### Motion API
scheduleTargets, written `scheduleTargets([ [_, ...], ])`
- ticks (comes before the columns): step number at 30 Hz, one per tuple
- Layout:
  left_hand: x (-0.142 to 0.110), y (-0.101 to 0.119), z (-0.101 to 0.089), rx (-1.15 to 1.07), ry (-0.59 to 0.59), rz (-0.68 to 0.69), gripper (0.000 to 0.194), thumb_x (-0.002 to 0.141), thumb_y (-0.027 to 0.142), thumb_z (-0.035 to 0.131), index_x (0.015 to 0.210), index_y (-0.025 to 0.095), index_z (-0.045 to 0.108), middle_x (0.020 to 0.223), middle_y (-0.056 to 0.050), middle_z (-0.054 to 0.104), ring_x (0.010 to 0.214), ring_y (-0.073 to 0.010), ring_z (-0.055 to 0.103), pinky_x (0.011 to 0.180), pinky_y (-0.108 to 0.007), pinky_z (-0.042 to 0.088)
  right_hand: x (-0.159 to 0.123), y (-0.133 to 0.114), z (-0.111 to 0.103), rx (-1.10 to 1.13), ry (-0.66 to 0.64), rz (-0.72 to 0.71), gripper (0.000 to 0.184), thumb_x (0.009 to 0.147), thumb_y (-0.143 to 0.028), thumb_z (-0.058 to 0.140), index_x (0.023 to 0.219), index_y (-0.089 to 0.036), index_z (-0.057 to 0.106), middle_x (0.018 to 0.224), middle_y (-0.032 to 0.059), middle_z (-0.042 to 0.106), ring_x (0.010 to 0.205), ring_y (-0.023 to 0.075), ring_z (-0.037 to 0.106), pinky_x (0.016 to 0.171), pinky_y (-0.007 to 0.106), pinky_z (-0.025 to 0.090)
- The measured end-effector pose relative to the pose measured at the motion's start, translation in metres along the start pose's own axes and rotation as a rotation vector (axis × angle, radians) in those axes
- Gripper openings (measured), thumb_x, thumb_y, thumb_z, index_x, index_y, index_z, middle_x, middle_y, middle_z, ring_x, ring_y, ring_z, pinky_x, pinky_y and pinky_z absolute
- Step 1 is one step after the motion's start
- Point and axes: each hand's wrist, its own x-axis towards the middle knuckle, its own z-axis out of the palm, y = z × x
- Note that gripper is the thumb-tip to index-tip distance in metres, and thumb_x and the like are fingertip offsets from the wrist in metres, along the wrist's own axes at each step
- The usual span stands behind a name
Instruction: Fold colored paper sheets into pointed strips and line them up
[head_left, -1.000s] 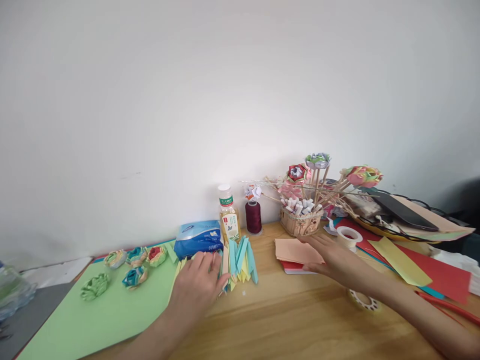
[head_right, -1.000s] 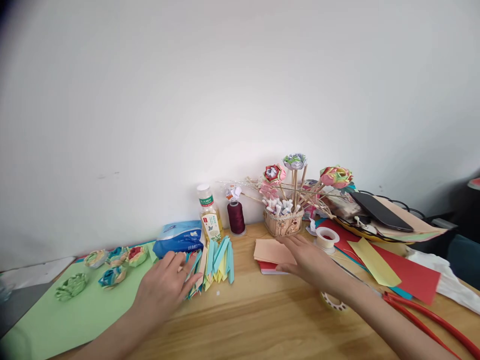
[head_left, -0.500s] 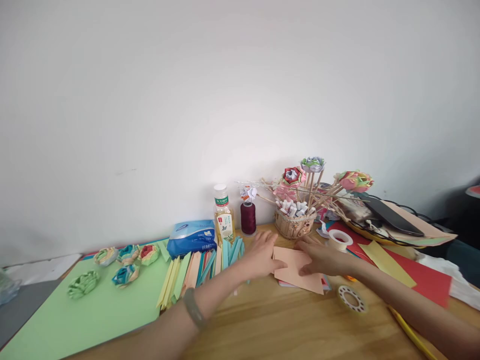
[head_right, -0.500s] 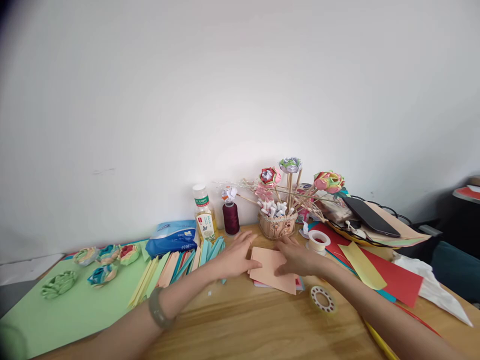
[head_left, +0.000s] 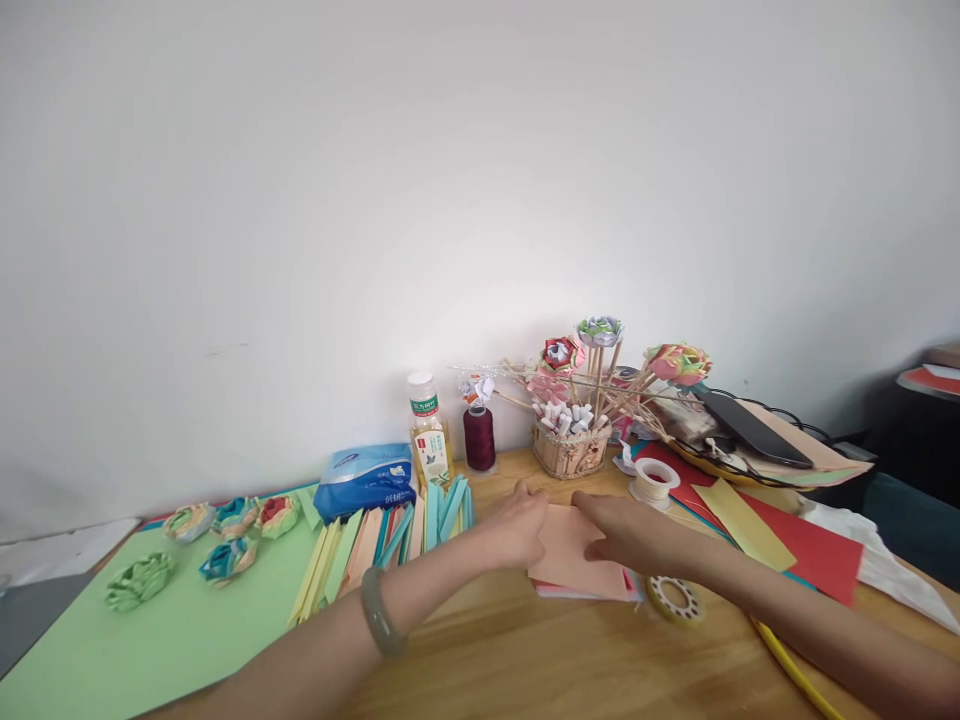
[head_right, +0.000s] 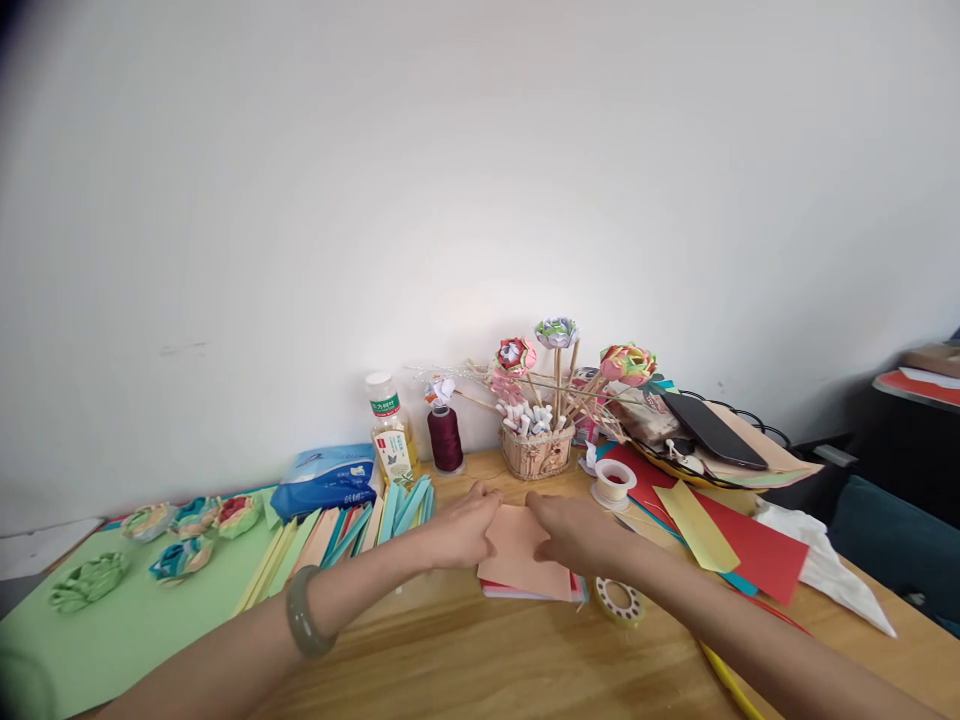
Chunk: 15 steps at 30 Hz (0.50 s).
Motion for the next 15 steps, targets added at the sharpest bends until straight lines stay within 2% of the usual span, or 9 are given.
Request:
scheduleTargets([
  [4,-0.0038,-0.0004,-0.0025,0.040,-0.011,0.017,0.042,0.071,0.016,0.061,0.112,0.016,0.054,0.110,-0.012,0.062,0.104,-0.0293,0.059,0.079,-0.033,0.048,-0.0053,0.0025,-0.0028,0.026,-0.069,-0.009,0.043,0.068,-0.026,0.066,0.108,-0.016,0.056,0.103,0.0111,0.065,0.093,0.0280,0.061,0.065,0.029,0.040],
  [9,-0.0046,-0.0001,-0.0012,0.042,-0.026,0.044,0.040,0.067,0.015,0.061,0.106,0.016,0.055,0.104,-0.012,0.064,0.096,-0.0287,0.062,0.070,-0.031,0.049,0.0000,0.0037,-0.0040,0.031,-0.084,0.032,0.034,0.055,-0.030,0.073,0.085,-0.016,0.065,0.089,0.0094,0.067,0.084,0.0296,0.062,0.055,0.028,0.035],
  [12,-0.0061,-0.0003,0.0016,0.018,-0.027,0.048,0.049,0.063,0.026,0.070,0.109,0.017,0.054,0.111,-0.011,0.061,0.096,-0.0278,0.061,0.070,-0.030,0.049,-0.0006,0.0002,-0.0018,0.051,-0.061,0.059,0.025,0.052,-0.027,0.072,0.074,-0.017,0.065,0.075,0.0052,0.066,0.071,0.0255,0.062,0.048,0.026,0.031],
  [15,-0.0107,-0.0005,0.0041,-0.001,0.002,0.053,0.060,0.059,0.028,0.075,0.113,0.015,0.052,0.111,-0.011,0.060,0.104,-0.0302,0.056,0.075,-0.032,0.048,-0.0059,-0.0038,0.0037,0.059,0.041,0.046,0.018,0.053,-0.022,0.070,0.070,-0.018,0.063,0.070,0.0044,0.066,0.067,0.0240,0.061,0.046,0.025,0.028],
])
